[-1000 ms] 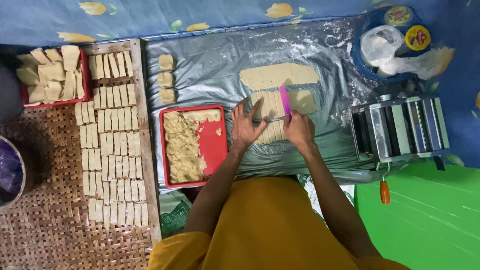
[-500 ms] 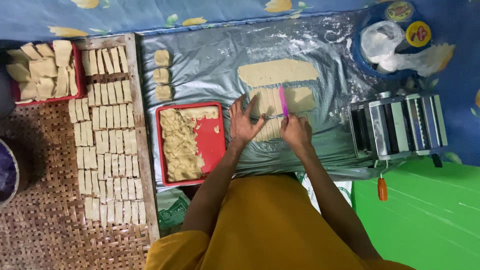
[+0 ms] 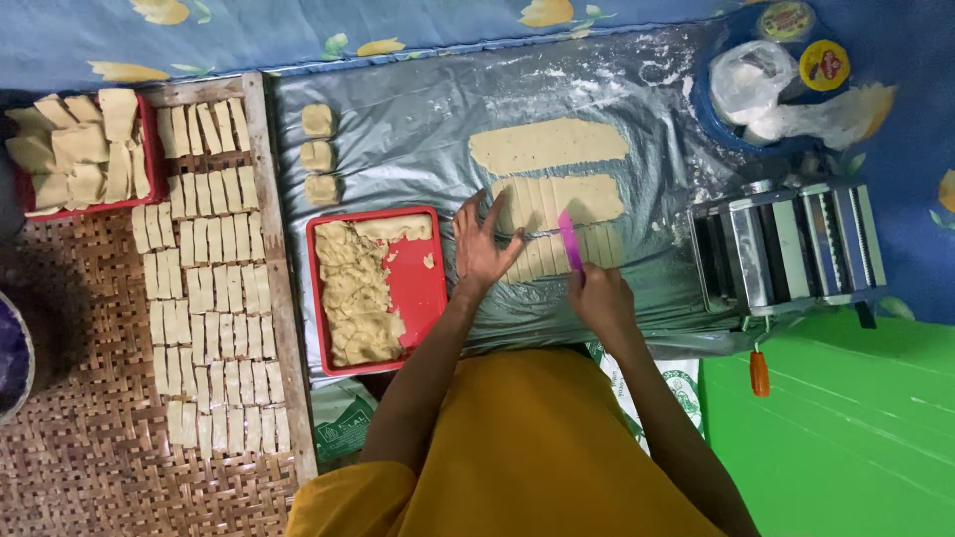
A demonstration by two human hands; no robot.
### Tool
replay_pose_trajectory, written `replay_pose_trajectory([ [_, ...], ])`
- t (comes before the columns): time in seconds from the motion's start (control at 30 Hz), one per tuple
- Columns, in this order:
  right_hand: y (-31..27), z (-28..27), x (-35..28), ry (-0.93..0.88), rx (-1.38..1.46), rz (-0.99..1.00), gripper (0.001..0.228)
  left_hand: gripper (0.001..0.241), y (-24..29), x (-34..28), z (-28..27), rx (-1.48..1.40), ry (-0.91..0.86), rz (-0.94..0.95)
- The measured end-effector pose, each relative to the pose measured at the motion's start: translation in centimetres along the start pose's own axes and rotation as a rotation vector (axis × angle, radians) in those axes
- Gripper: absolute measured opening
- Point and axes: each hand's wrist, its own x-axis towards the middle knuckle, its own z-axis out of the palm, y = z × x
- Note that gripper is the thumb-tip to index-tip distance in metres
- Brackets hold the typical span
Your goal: Cutting dough strips into smaller rectangular pieces and arranging them on a tray.
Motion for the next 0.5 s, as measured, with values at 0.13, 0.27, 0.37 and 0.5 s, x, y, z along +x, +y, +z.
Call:
replay_pose_trajectory([
  [0.13, 0.1, 0.3, -0.4, -0.008, -0.043, -0.032, 0.031, 0.063, 0.2, 0.1, -0.1, 0.000, -0.004, -0.009],
  [0.27, -1.3, 0.6, 0.3, 0.050, -0.019, -0.033, 0.030, 0.061, 0.3, 0.0, -0.1, -0.021, 0.005, -0.007],
  [0.37, -1.3, 2.1, 3.1, 0.157, -0.073, 0.013, 0.029, 0.063, 0.5, 0.1, -0.6, -0.013, 0.010, 0.010],
  [0.5, -1.4, 3.6, 7.0, 0.077, -0.054, 0.143, 0.034, 0.062, 0.2, -0.1, 0.0, -0.009, 0.015, -0.002],
])
